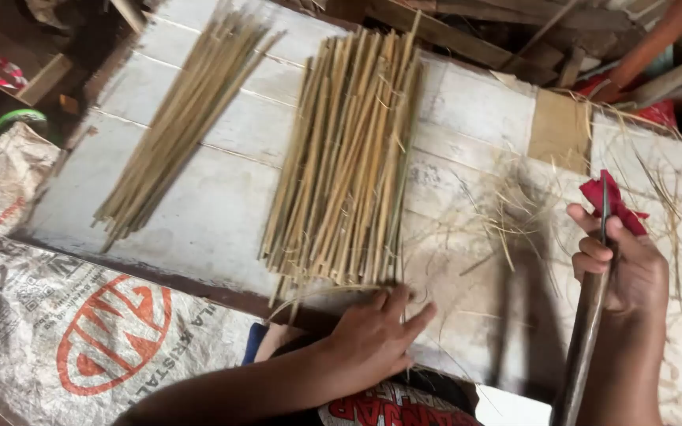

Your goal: Manually stripping and smoothing bamboo sticks using a small hand-held blade.

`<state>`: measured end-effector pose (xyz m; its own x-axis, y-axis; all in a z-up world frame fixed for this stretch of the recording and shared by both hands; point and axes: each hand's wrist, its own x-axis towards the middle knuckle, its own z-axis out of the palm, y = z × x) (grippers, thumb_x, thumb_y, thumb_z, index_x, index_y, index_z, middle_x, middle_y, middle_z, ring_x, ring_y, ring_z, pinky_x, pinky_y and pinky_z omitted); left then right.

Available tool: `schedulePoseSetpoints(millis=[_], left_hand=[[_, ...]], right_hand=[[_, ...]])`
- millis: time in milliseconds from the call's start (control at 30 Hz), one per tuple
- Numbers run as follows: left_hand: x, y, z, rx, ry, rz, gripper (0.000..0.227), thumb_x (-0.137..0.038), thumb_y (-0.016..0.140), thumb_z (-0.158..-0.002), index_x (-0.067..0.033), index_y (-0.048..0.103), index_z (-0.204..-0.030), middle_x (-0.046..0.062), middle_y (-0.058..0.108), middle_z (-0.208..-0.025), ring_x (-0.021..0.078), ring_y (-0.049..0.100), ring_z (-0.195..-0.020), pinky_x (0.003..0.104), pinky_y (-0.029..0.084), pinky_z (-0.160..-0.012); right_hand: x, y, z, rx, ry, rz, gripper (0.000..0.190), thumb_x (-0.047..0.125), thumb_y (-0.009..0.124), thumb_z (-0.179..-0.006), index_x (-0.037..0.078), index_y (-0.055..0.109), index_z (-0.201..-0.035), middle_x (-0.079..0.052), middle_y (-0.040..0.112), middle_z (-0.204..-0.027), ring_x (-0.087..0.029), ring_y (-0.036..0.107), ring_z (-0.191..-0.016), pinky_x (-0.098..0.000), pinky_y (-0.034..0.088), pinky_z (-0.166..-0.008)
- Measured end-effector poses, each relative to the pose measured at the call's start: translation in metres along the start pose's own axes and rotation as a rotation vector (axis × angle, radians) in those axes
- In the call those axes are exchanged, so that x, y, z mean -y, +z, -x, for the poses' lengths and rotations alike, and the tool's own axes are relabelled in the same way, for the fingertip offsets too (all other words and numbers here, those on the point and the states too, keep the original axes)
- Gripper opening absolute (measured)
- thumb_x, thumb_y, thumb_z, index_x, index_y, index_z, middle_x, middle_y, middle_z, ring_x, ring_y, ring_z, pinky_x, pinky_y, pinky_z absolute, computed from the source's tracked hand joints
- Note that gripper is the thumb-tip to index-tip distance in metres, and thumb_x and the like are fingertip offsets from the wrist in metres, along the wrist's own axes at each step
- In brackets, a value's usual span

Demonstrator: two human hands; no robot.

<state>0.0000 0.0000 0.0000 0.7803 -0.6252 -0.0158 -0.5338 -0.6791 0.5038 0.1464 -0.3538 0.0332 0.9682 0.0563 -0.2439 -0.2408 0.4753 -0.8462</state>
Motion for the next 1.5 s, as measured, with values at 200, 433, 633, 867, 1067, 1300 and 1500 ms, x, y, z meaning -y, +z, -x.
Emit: schedulePoseSetpoints(millis=[200, 433, 633, 867, 1067, 1300, 1500], left_hand=[[-0.029, -0.037, -0.038, 0.344, -0.178, -0.387, 0.070, -0.054, 0.034, -0.109, 0.0101, 0.056, -0.127, 0.045, 0.039, -0.140, 0.0358, 0.071, -0.079, 0.027, 0.057, -0.036], [-0.014, -0.018, -0.059, 0.119, -0.441, -0.288, 0.043, 0.004, 0.063, -0.091, 0.0099, 0.050, -0.131, 0.029, 0.065, -0.105, 0.0137, 0.070, -0.053, 0.022, 0.058, -0.035], [-0.017, -0.049, -0.043, -0.148, -0.403, 0.272, 0.031, 0.004, 0.061, -0.089, -0.0022, 0.060, -0.119, 0.016, 0.067, -0.094, 0.0225, 0.072, -0.062, 0.023, 0.064, -0.041], [-0.020, -0.056, -0.045, -0.502, -0.082, 0.474, 0.031, -0.005, 0.058, -0.094, 0.0031, 0.062, -0.124, 0.023, 0.072, -0.103, 0.0341, 0.074, -0.092, 0.035, 0.065, -0.076], [0.016, -0.001, -0.078, -0.688, -0.301, -0.569, 0.012, -0.004, 0.075, -0.063, -0.0100, 0.067, -0.069, 0.006, 0.060, -0.060, 0.0194, 0.062, -0.047, 0.027, 0.046, -0.036], [0.019, 0.027, -0.100, -0.600, -0.522, -0.524, 0.011, 0.000, 0.067, -0.064, -0.0095, 0.065, -0.058, 0.004, 0.058, -0.049, 0.0225, 0.064, -0.044, 0.035, 0.048, -0.035], [0.021, -0.030, -0.092, -0.115, -0.746, -0.056, 0.018, -0.008, 0.060, -0.077, -0.0019, 0.073, -0.086, 0.018, 0.070, -0.078, 0.0362, 0.074, -0.072, 0.046, 0.057, -0.054]], right_hand=[[-0.011, -0.030, 0.052, 0.085, -0.016, -0.117, 0.061, 0.010, 0.062, -0.097, 0.003, 0.044, -0.155, -0.024, 0.066, -0.124, 0.000, 0.049, -0.054, -0.0110, 0.045, -0.045], [-0.042, -0.024, 0.078, 0.035, -0.017, -0.284, 0.063, 0.003, 0.058, -0.096, 0.004, 0.044, -0.157, -0.028, 0.065, -0.123, -0.004, 0.052, -0.050, -0.0132, 0.046, -0.040], [-0.047, -0.006, 0.078, 0.169, -0.024, -0.257, 0.054, 0.005, 0.058, -0.100, -0.005, 0.042, -0.151, -0.024, 0.064, -0.119, -0.005, 0.052, -0.054, -0.0149, 0.045, -0.043], [-0.059, 0.015, 0.078, 0.080, -0.055, -0.166, 0.035, 0.009, 0.059, -0.098, -0.002, 0.056, -0.130, -0.031, 0.069, -0.120, -0.008, 0.048, -0.047, -0.0177, 0.040, -0.039], [-0.064, 0.029, 0.084, 0.017, -0.030, -0.105, 0.020, 0.009, 0.056, -0.098, 0.002, 0.069, -0.111, -0.035, 0.070, -0.116, -0.011, 0.047, -0.044, -0.0190, 0.039, -0.037], [-0.134, 0.011, 0.075, 0.025, 0.272, 0.062, 0.021, 0.007, 0.062, -0.094, -0.008, 0.067, -0.109, -0.034, 0.063, -0.059, -0.028, 0.053, -0.030, -0.0327, 0.042, -0.027], [-0.072, -0.005, -0.011, -0.096, 0.193, 0.520, 0.015, 0.012, 0.069, -0.094, -0.003, 0.069, -0.096, -0.025, 0.061, -0.052, -0.026, 0.059, -0.034, -0.0363, 0.049, -0.033]])
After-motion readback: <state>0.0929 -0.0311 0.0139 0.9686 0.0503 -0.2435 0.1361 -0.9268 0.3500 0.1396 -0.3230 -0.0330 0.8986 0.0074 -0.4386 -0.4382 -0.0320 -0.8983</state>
